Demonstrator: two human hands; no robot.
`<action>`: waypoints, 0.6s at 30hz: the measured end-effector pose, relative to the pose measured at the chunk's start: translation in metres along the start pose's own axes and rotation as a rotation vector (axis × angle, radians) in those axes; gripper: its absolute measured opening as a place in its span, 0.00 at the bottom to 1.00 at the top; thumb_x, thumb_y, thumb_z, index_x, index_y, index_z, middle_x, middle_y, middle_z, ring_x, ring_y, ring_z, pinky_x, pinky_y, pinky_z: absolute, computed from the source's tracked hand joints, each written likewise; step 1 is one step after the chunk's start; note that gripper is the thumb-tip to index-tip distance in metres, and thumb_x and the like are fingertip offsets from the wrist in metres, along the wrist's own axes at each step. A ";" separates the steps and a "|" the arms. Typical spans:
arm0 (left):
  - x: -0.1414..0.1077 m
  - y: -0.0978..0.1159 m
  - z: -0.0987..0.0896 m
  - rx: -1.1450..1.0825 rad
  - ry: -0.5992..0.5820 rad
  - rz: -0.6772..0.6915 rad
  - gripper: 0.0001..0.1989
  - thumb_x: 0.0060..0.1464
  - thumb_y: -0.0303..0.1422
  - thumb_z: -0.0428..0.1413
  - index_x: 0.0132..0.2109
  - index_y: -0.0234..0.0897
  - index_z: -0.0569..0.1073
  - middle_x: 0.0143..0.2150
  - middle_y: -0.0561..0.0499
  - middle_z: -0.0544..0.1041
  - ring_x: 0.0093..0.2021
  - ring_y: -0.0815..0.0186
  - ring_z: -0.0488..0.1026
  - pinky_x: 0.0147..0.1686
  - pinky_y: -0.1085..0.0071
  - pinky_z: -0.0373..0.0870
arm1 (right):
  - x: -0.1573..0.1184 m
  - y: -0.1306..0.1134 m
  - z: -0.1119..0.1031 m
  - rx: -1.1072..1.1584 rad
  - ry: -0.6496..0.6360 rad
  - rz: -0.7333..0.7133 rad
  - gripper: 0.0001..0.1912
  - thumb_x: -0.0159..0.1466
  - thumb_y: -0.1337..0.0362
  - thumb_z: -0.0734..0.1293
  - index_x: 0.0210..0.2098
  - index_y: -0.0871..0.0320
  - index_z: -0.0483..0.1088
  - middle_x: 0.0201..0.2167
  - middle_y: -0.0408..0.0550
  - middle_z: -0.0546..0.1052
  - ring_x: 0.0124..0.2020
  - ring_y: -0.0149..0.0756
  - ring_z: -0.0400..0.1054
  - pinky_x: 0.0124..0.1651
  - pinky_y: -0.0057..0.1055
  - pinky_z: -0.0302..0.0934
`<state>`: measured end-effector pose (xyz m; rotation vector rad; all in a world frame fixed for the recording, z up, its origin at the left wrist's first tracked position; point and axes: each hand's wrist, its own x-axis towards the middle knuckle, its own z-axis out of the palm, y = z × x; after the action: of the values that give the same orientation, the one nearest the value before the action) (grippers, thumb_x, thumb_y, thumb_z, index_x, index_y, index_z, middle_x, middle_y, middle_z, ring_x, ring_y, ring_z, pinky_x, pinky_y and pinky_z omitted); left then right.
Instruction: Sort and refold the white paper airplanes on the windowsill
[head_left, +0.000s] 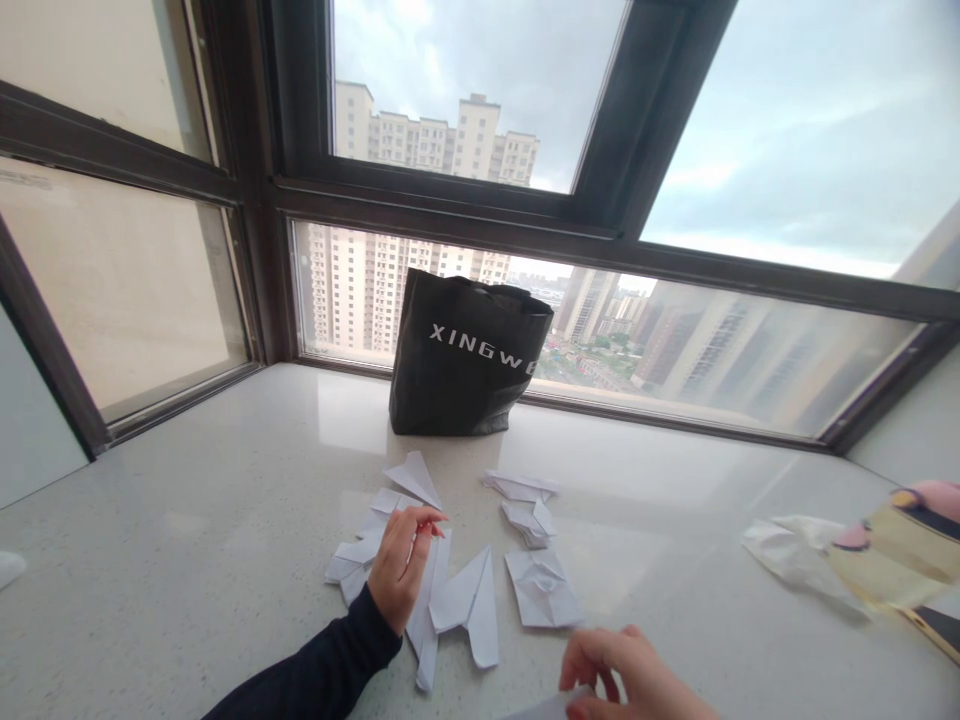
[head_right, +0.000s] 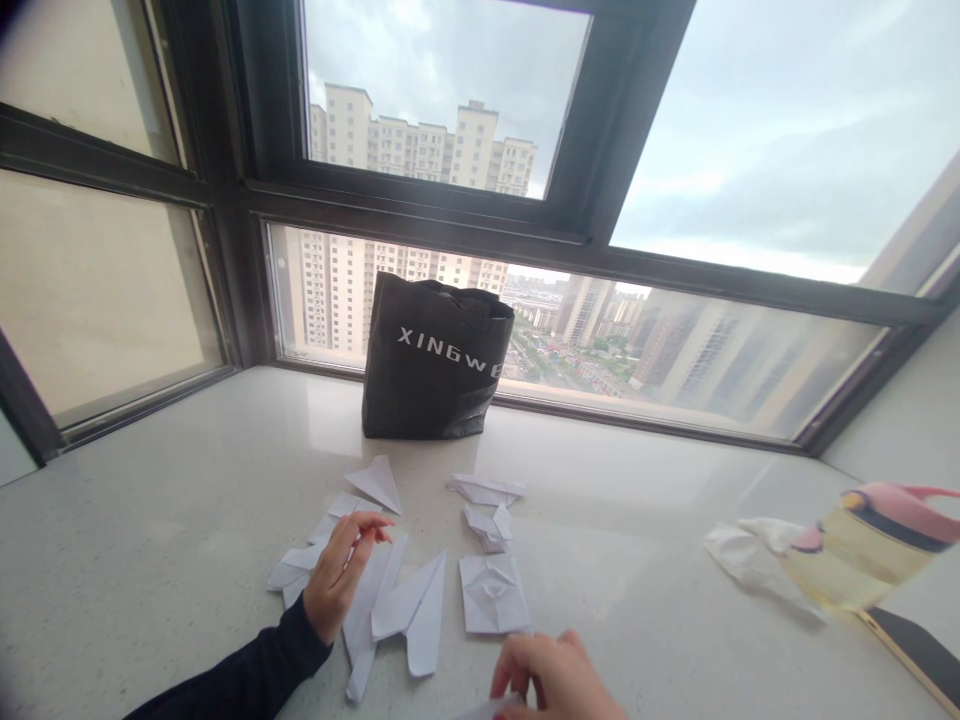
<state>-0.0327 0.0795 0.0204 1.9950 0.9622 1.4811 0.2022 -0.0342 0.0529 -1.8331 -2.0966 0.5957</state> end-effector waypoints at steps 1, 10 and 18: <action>0.000 0.001 0.000 -0.001 0.001 -0.003 0.13 0.56 0.33 0.40 0.38 0.37 0.68 0.29 0.49 0.70 0.33 0.61 0.67 0.36 0.64 0.64 | -0.001 0.006 -0.004 -0.040 0.007 0.036 0.09 0.46 0.72 0.65 0.23 0.51 0.71 0.21 0.39 0.75 0.23 0.32 0.66 0.33 0.30 0.57; 0.000 -0.004 0.004 0.053 -0.067 0.075 0.13 0.56 0.33 0.40 0.36 0.37 0.69 0.27 0.49 0.71 0.30 0.62 0.68 0.35 0.65 0.64 | 0.007 0.023 -0.002 -0.154 0.131 0.139 0.08 0.46 0.72 0.64 0.25 0.52 0.67 0.22 0.37 0.72 0.25 0.32 0.66 0.36 0.33 0.54; -0.006 0.007 0.003 0.153 -0.255 0.208 0.11 0.53 0.28 0.44 0.39 0.37 0.70 0.28 0.49 0.72 0.30 0.62 0.67 0.34 0.65 0.61 | 0.006 0.024 -0.003 -0.276 0.266 0.070 0.09 0.45 0.69 0.67 0.24 0.54 0.63 0.26 0.40 0.70 0.30 0.37 0.65 0.36 0.35 0.54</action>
<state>-0.0289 0.0706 0.0210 2.3881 0.8007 1.2442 0.2234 -0.0259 0.0432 -2.0092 -2.0203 0.0696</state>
